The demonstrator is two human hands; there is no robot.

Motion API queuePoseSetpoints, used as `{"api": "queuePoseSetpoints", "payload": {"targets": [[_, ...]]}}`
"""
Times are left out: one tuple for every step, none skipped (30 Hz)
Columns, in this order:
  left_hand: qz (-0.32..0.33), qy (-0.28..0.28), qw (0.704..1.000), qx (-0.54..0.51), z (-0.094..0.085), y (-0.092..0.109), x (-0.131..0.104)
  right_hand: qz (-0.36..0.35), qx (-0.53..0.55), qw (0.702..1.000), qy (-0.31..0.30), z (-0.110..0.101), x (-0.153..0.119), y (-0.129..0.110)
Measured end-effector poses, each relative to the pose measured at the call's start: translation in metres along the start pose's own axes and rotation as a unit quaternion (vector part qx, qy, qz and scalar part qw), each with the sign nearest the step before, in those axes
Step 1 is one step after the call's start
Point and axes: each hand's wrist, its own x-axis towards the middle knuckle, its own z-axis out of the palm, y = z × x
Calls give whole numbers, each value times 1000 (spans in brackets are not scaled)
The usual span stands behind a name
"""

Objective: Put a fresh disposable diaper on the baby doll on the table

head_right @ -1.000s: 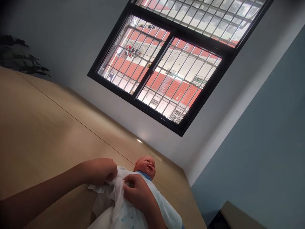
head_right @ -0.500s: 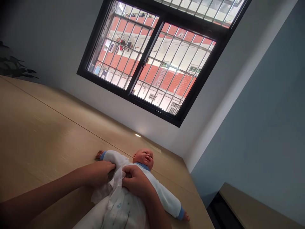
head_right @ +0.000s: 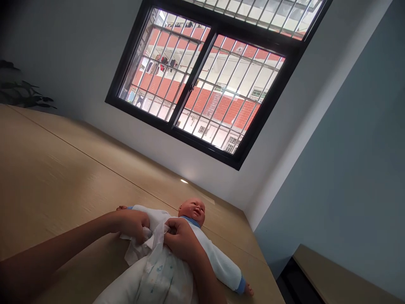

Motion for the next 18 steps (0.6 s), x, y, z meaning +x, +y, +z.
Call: {"api": "queuePoseSetpoints", "payload": {"targets": [[6,-17,999,-41,-3,-1,-1,-18,-30,999,21,0,0,-1],[13,-39,996,-82,-6,-2,-2,-36,-60,997,43,-1,0,-3],[20,-66,990,-120,-9,-4,-3,-53,-87,993,61,-2,-1,-4],[26,-91,984,-152,-11,-7,-2,-68,-107,989,76,-3,-1,-5],[33,-109,978,-176,-12,-10,-1,-81,-121,985,89,-4,-2,-6],[43,-124,970,-203,-14,-13,1,-96,-132,981,103,-5,-2,-6],[55,-132,962,-231,-15,-16,4,-111,-140,977,116,-6,-3,-6],[68,-138,954,-257,-15,-20,6,-123,-145,974,125,-6,-3,-6],[80,-139,947,-278,-16,-23,9,-127,-146,973,127,-6,-3,-5],[88,-139,943,-289,-16,-25,11,-121,-144,975,121,-5,-3,-4],[93,-140,941,-294,-17,-27,12,-107,-143,978,110,-3,-2,-3],[96,-142,940,-296,-17,-27,13,-92,-147,980,99,-1,-1,-2],[95,-144,940,-296,-16,-27,13,-79,-156,980,90,1,0,-1],[92,-144,940,-296,-15,-25,12,-69,-169,979,86,3,2,0],[87,-142,939,-301,-13,-23,12,-65,-184,978,81,4,3,1],[82,-137,938,-309,-10,-19,11,-65,-195,976,76,5,5,0],[71,-126,939,-312,-6,-16,10,-69,-203,974,70,5,6,-1],[57,-112,944,-304,-1,-12,10,-77,-212,972,64,6,7,-3]]}}
